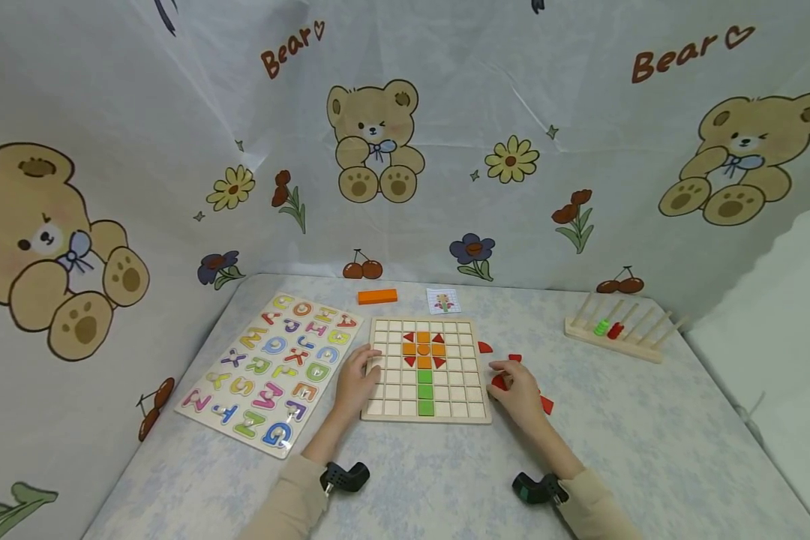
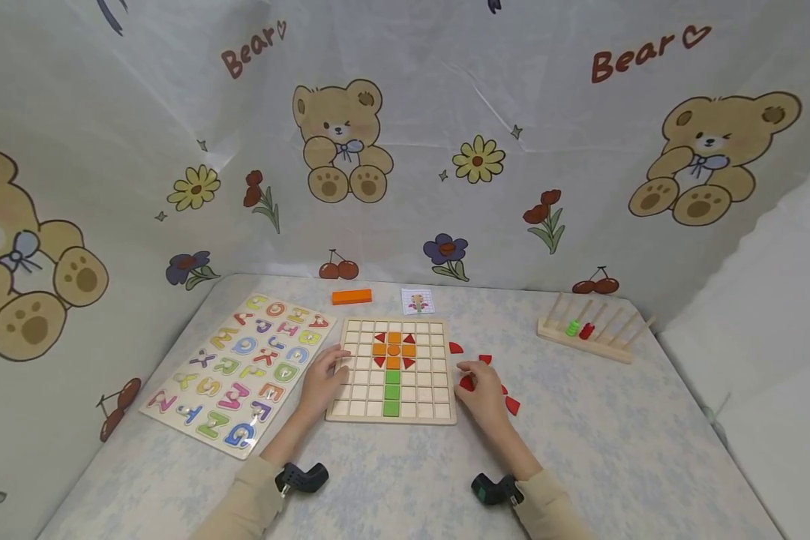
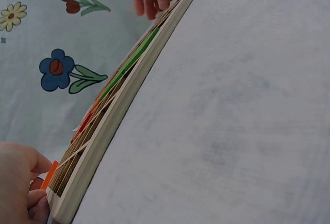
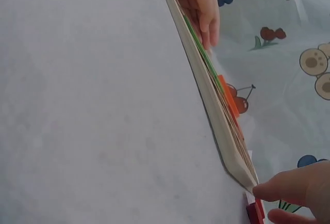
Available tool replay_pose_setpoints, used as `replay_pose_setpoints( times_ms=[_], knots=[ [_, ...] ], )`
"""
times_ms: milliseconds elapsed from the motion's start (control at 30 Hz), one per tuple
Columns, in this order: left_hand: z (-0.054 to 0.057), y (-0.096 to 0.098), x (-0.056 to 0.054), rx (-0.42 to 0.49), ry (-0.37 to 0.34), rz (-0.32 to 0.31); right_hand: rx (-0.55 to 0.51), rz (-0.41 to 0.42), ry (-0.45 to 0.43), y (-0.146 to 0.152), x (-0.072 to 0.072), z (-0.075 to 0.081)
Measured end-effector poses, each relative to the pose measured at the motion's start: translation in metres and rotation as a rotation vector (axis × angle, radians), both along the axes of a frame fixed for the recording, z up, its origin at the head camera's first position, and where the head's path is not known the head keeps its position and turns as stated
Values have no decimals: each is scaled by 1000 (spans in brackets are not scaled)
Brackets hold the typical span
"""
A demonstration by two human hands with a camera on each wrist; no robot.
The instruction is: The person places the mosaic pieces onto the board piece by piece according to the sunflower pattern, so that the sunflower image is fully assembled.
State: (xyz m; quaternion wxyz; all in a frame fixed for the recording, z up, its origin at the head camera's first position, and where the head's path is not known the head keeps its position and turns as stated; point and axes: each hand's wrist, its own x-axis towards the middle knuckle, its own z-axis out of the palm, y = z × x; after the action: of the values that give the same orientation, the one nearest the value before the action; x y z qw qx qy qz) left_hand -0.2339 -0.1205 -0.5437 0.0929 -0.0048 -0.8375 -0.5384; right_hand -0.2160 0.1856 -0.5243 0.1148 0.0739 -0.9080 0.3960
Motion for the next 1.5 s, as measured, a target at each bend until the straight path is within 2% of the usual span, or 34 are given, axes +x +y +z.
replay_pose_setpoints(
  times_ms=[267, 567, 700, 867, 1133, 1500],
  knots=[
    [0, 0, 1, 9, -7, 1, -15, -12, -66, 7, -4, -5],
    [1, -1, 1, 2, -7, -2, -58, -8, -55, 2, -4, -2],
    [0, -2, 1, 5, 8, -5, -97, 53, -49, -9, -3, 3],
    [0, -1, 1, 15, -13, -4, -88, 111, -34, -28, -5, 5],
    [0, 0, 1, 20, -6, -2, -134, 158, -49, -58, -6, 10],
    [2, 0, 2, 8, 6, 2, -79, 187, -41, -79, -12, 8]
  ],
)
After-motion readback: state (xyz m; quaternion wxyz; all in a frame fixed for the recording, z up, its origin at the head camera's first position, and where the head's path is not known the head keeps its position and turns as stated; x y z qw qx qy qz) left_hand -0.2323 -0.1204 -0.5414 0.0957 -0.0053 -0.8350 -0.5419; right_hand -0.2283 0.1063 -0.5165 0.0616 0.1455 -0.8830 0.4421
